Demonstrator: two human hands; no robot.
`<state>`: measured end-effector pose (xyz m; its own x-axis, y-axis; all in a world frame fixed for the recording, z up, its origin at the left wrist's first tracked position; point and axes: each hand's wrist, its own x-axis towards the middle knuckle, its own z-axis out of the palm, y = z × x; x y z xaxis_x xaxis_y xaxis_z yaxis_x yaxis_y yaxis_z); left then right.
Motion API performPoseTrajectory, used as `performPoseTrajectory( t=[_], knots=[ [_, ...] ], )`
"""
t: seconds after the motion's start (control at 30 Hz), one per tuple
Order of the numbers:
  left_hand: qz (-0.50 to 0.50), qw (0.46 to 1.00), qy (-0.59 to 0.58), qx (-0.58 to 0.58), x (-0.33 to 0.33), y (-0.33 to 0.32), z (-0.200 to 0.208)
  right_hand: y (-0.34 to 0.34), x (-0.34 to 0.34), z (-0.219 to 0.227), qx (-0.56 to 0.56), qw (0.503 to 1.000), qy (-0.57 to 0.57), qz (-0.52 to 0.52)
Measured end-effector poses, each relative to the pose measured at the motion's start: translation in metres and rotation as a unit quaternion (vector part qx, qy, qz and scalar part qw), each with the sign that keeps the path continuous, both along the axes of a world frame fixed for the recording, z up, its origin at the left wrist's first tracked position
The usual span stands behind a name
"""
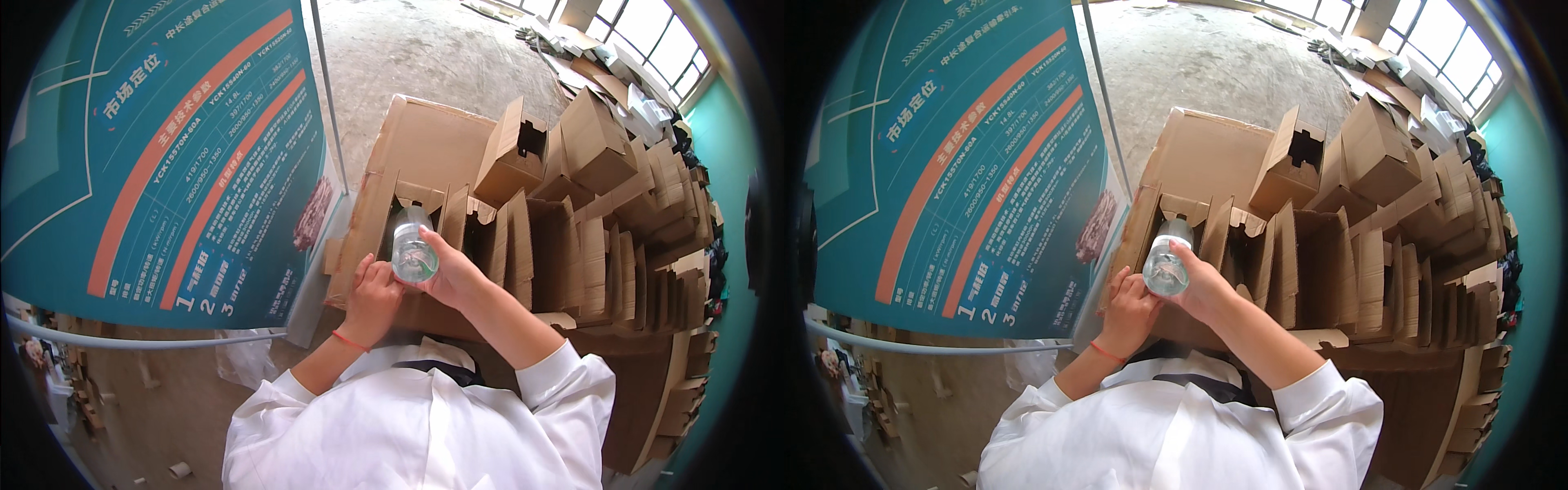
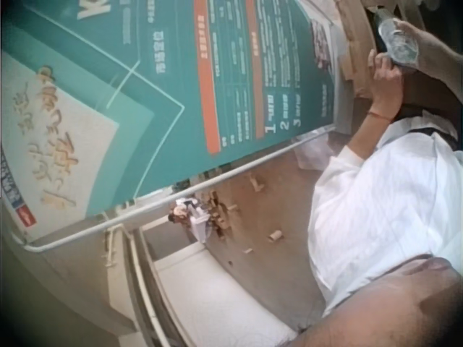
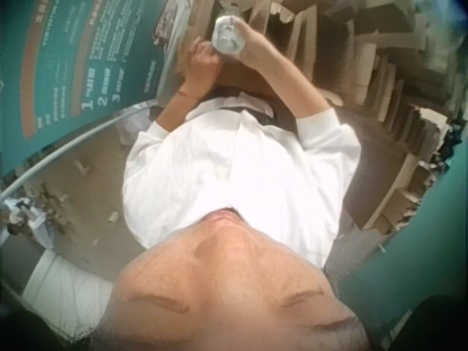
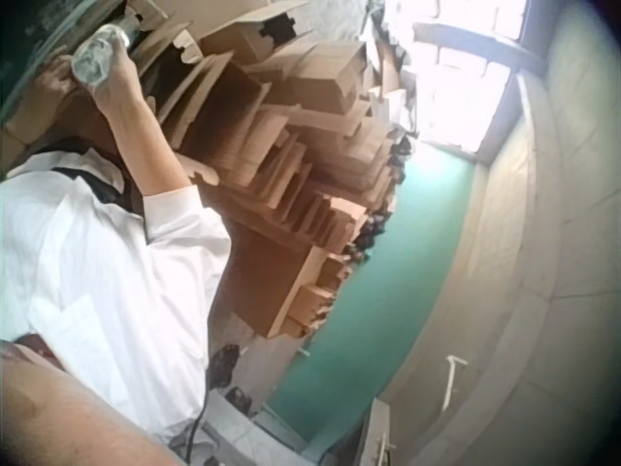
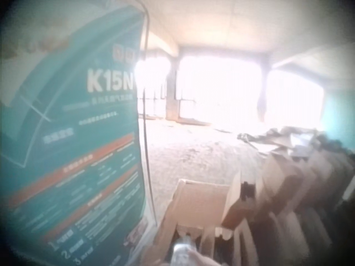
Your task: The person places bottles into cardboard dividers on a table, including walking to a cart to retrieve more bottles.
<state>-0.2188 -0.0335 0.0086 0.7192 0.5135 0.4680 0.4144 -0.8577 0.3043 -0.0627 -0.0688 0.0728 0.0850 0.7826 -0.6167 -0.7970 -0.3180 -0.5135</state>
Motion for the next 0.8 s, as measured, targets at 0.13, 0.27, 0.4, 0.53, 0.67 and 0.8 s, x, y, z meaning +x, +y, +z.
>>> performPoseTrajectory(
  t=[0.13,0.27,0.4,0.53,0.67,0.8],
  knots=[
    [-0.020,0.998,-0.045,-0.037,0.002,0.007,-0.004,0.017,0.001,0.004,-0.034,0.996,-0.078,0.030],
    [-0.049,0.990,-0.109,-0.068,-0.001,0.003,-0.003,0.024,0.018,-0.023,-0.087,0.968,-0.198,0.128],
    [-0.070,0.986,-0.123,-0.091,0.000,-0.003,-0.007,0.031,0.003,-0.071,-0.176,0.886,-0.415,0.107],
    [-0.074,0.985,-0.123,-0.097,-0.001,-0.006,-0.012,0.017,-0.017,-0.098,-0.138,0.792,-0.577,0.144],
    [-0.088,0.985,-0.107,-0.106,-0.006,-0.010,-0.019,0.012,-0.019,-0.112,-0.062,0.627,-0.754,0.184],
    [-0.100,0.980,-0.122,-0.118,-0.011,-0.010,-0.027,0.017,-0.023,-0.089,-0.082,0.493,-0.823,0.270]
  ],
)
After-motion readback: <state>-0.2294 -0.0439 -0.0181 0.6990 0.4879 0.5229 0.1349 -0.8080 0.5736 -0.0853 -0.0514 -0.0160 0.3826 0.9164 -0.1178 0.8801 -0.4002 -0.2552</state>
